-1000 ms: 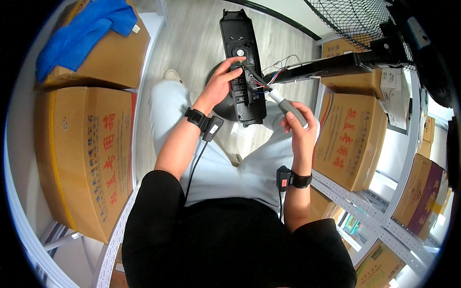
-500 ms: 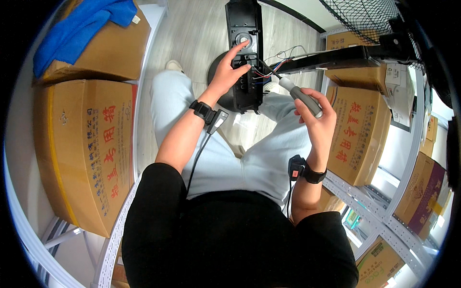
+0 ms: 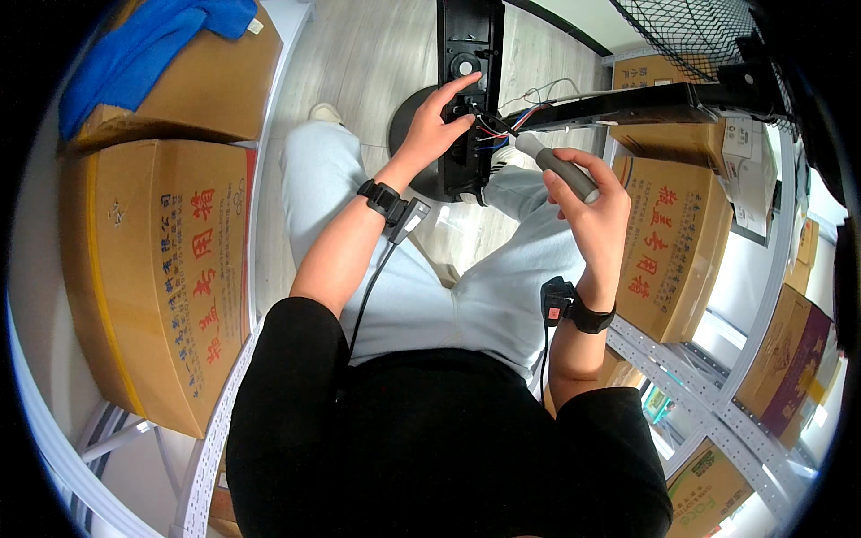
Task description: The person sits on the floor and uses a screwdriver to connect wires inside the base of a standing fan. They then close the fan's base cover and adjust the fan's position.
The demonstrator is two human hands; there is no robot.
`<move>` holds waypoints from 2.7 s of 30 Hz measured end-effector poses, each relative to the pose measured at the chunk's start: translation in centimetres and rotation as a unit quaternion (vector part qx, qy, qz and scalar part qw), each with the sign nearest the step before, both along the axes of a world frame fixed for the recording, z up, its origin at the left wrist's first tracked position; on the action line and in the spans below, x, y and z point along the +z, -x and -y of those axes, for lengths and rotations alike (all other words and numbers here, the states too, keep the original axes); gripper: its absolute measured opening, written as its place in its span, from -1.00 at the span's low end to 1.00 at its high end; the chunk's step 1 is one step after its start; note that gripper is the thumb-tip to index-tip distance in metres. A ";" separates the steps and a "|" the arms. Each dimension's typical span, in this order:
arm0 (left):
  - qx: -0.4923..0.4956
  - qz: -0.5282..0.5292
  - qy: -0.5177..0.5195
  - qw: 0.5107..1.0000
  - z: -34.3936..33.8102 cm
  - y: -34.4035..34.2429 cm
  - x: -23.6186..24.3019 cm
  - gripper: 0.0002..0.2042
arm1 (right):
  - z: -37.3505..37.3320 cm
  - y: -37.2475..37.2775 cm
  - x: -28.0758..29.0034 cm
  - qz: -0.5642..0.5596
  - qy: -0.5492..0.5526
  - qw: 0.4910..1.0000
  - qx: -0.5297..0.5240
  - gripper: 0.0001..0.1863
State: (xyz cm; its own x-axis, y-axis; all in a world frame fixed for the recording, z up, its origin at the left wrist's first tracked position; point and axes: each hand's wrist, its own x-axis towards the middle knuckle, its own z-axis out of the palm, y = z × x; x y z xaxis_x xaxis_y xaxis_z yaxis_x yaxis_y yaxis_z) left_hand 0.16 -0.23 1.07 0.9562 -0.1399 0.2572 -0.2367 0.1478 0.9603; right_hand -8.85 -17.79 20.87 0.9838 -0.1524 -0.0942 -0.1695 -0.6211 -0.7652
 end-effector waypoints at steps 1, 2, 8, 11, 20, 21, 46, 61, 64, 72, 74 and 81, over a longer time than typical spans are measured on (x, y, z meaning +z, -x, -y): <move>0.000 0.004 -0.005 1.000 0.0 0.0 -0.1 -0.39 | 0.1 0.0 -0.1 0.009 0.007 1.000 0.005 -0.71; 0.006 0.010 -0.007 1.000 0.1 0.0 -0.2 -0.40 | 0.3 -0.1 -0.3 0.018 0.013 1.000 0.010 -0.71; 0.031 0.046 -0.014 0.998 0.4 0.2 0.2 -0.40 | -0.1 -0.2 0.1 0.016 0.023 1.000 0.011 -0.72; 0.024 0.040 -0.017 0.999 0.2 0.2 0.2 -0.41 | -0.3 -0.2 0.3 0.016 0.029 0.999 0.011 -0.72; 0.020 0.051 -0.037 0.998 0.0 0.2 0.2 -0.42 | -0.8 -0.2 0.8 -0.023 0.012 1.000 -0.010 -0.72; 0.021 0.053 -0.037 0.998 0.0 0.1 0.2 -0.42 | -0.8 -0.2 0.8 -0.029 0.007 0.999 -0.013 -0.72; 0.002 0.038 -0.036 0.999 0.0 0.2 0.3 -0.43 | -0.9 -0.4 0.7 -0.024 -0.001 1.000 -0.012 -0.71; 0.030 0.018 -0.012 0.999 0.2 -0.2 -0.6 -0.42 | 0.3 -1.0 -0.3 0.076 0.171 0.979 0.083 -0.60; 0.035 0.024 -0.024 0.999 0.0 -0.1 -0.5 -0.42 | 0.1 -1.7 -0.4 0.025 0.175 0.984 0.023 -0.59; 0.023 0.015 -0.037 0.999 0.1 -0.3 -0.5 -0.45 | 0.0 -1.7 -0.4 0.170 0.180 0.966 0.078 -0.67; 0.025 0.016 -0.034 0.999 0.1 -0.2 -0.6 -0.46 | 0.0 -1.7 -0.3 0.120 0.193 0.972 0.059 -0.63; 0.022 -0.002 -0.044 0.999 -0.1 -0.2 -0.6 -0.49 | -0.6 -1.8 0.0 0.055 0.193 0.980 0.002 -0.65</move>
